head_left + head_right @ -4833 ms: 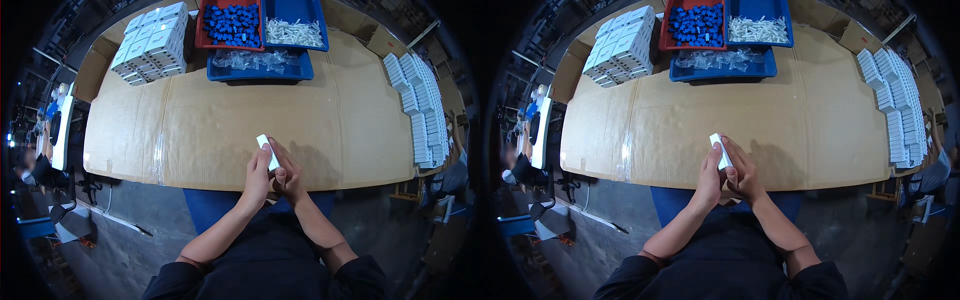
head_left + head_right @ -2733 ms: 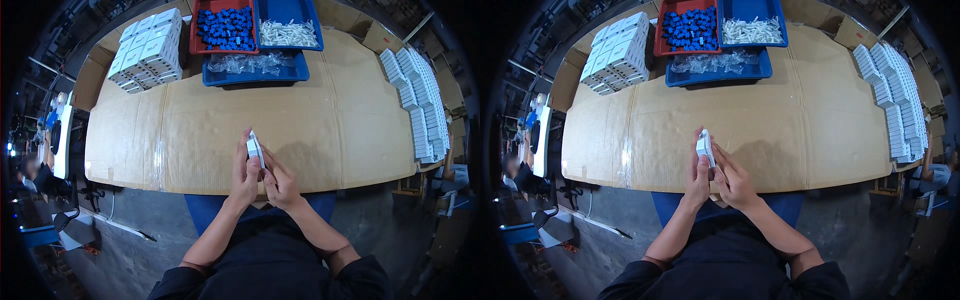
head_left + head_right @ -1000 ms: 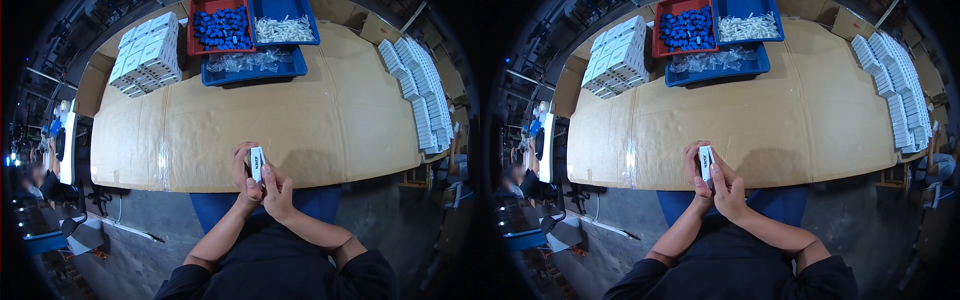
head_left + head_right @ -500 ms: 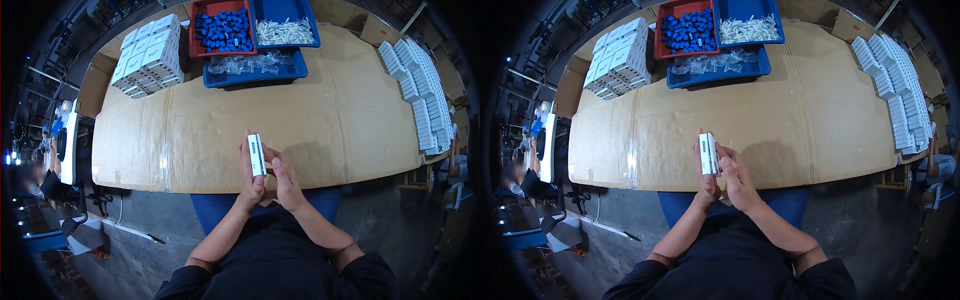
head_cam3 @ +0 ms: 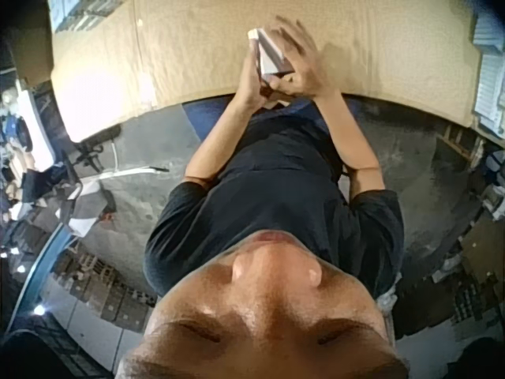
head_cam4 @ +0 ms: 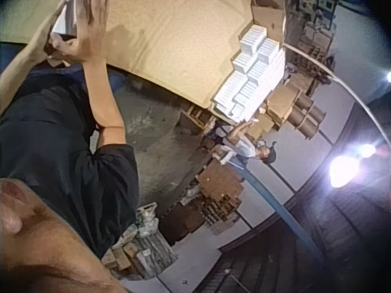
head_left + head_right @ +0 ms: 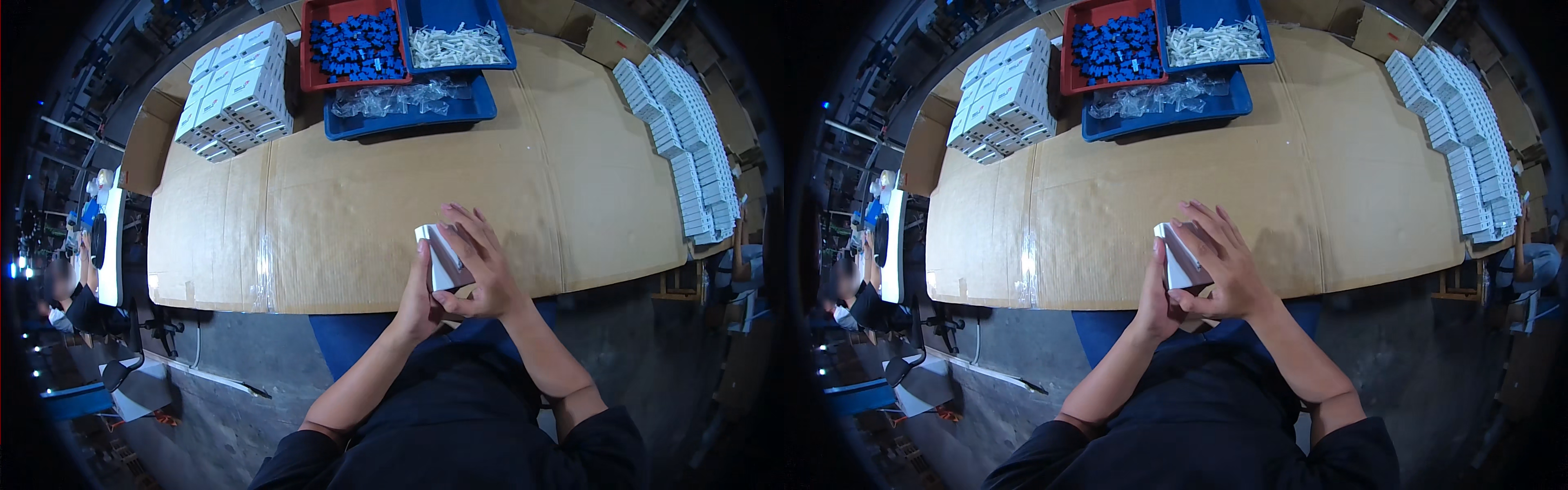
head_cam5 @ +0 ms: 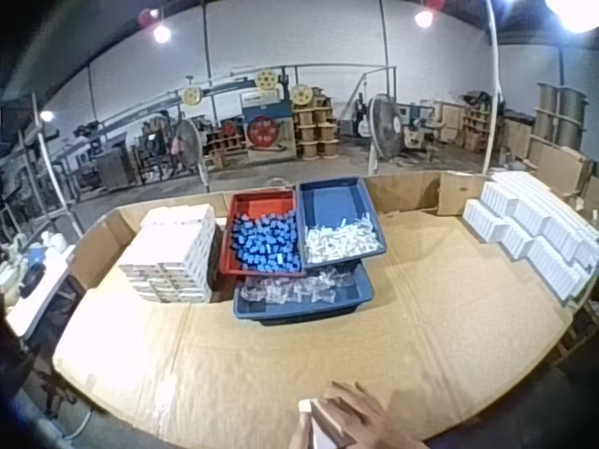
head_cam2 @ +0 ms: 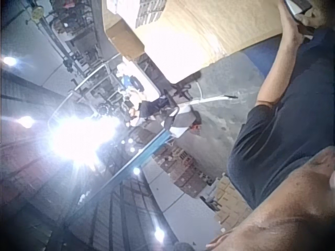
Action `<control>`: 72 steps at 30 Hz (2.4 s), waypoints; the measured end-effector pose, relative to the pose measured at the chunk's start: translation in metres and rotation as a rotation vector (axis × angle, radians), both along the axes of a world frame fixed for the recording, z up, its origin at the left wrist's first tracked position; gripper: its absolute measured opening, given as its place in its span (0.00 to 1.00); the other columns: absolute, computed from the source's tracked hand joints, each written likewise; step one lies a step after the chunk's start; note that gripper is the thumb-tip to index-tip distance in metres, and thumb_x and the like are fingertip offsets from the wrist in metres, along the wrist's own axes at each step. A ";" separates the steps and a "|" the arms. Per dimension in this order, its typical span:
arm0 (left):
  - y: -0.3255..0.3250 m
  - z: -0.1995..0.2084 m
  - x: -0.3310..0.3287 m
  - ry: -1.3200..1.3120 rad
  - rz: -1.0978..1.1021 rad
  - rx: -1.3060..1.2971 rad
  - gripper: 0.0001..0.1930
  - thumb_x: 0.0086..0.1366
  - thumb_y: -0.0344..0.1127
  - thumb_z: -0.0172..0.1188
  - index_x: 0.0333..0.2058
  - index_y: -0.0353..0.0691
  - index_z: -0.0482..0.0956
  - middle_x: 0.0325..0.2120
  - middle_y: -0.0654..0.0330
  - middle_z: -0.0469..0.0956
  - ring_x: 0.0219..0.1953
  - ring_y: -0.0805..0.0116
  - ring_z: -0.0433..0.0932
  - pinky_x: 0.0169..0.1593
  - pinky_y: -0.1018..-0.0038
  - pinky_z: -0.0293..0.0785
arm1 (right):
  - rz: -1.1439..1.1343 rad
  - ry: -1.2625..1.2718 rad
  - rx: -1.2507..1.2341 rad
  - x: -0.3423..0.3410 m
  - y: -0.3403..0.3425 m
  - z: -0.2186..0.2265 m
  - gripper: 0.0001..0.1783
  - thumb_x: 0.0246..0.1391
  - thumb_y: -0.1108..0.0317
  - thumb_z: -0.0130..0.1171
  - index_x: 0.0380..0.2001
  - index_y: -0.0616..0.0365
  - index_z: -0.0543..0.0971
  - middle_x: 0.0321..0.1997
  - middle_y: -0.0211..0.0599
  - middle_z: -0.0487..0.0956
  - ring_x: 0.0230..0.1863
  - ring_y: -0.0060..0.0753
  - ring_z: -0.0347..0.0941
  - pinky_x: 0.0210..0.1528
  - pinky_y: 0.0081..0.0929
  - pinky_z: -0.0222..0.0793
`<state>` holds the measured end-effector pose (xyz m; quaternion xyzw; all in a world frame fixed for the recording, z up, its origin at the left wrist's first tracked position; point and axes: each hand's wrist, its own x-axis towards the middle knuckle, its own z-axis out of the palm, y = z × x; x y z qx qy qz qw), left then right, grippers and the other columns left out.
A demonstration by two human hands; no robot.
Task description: The person is assembling and packaging small electronic or mechanical components into white cardboard boxes.
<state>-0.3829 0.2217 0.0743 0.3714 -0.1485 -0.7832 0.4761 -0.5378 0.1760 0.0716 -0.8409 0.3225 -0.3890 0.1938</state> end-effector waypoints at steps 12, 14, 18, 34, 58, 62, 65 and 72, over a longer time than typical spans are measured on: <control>-0.001 -0.006 0.005 0.053 0.036 -0.005 0.34 0.77 0.67 0.41 0.64 0.45 0.68 0.51 0.61 0.78 0.53 0.69 0.78 0.54 0.70 0.79 | 0.018 -0.185 -0.093 0.018 -0.007 -0.027 0.40 0.62 0.43 0.62 0.59 0.74 0.77 0.61 0.62 0.77 0.60 0.63 0.77 0.64 0.48 0.74; -0.001 -0.004 0.005 0.035 0.096 0.000 0.33 0.78 0.67 0.41 0.64 0.46 0.68 0.52 0.61 0.77 0.52 0.70 0.78 0.53 0.72 0.78 | 0.057 -0.237 -0.011 0.021 -0.007 -0.028 0.39 0.64 0.45 0.61 0.61 0.73 0.76 0.63 0.61 0.77 0.62 0.62 0.76 0.64 0.48 0.73; -0.005 -0.021 0.011 0.052 0.027 -0.063 0.33 0.78 0.67 0.39 0.64 0.46 0.68 0.55 0.61 0.75 0.57 0.68 0.75 0.62 0.68 0.71 | 0.028 -0.251 0.120 0.023 -0.010 -0.035 0.43 0.65 0.38 0.57 0.64 0.70 0.75 0.64 0.58 0.77 0.63 0.60 0.76 0.65 0.44 0.73; -0.023 -0.014 0.030 -0.278 0.365 -0.274 0.36 0.81 0.51 0.47 0.78 0.45 0.43 0.61 0.53 0.69 0.59 0.65 0.73 0.60 0.68 0.72 | 0.053 -0.349 0.497 0.038 -0.001 0.006 0.31 0.64 0.63 0.59 0.67 0.66 0.73 0.73 0.52 0.69 0.75 0.50 0.64 0.74 0.40 0.61; 0.005 -0.020 0.015 -0.291 0.396 -0.121 0.22 0.83 0.52 0.42 0.61 0.42 0.66 0.31 0.70 0.69 0.29 0.85 0.65 0.31 0.83 0.65 | -0.285 -0.019 0.030 0.069 0.042 -0.052 0.20 0.72 0.71 0.49 0.61 0.68 0.77 0.53 0.54 0.85 0.45 0.51 0.86 0.46 0.39 0.82; 0.011 -0.021 0.015 -0.234 0.424 -0.079 0.17 0.82 0.53 0.42 0.45 0.46 0.69 0.25 0.74 0.66 0.22 0.88 0.62 0.23 0.86 0.59 | -0.307 -0.048 -0.061 0.072 0.046 -0.056 0.18 0.65 0.73 0.54 0.56 0.67 0.80 0.51 0.50 0.86 0.43 0.50 0.86 0.44 0.39 0.83; 0.017 -0.014 0.012 -0.179 0.477 -0.031 0.17 0.82 0.54 0.42 0.41 0.48 0.68 0.23 0.75 0.64 0.20 0.89 0.60 0.21 0.87 0.56 | -0.329 -0.012 -0.018 0.074 0.055 -0.049 0.19 0.65 0.74 0.55 0.57 0.67 0.80 0.51 0.48 0.86 0.43 0.50 0.87 0.43 0.37 0.84; 0.019 -0.036 0.030 -0.189 0.437 -0.188 0.22 0.81 0.51 0.46 0.62 0.43 0.68 0.42 0.64 0.73 0.43 0.78 0.73 0.47 0.78 0.73 | -0.145 -0.115 0.171 0.071 0.060 -0.016 0.21 0.70 0.69 0.49 0.62 0.66 0.77 0.63 0.52 0.79 0.61 0.51 0.79 0.59 0.40 0.77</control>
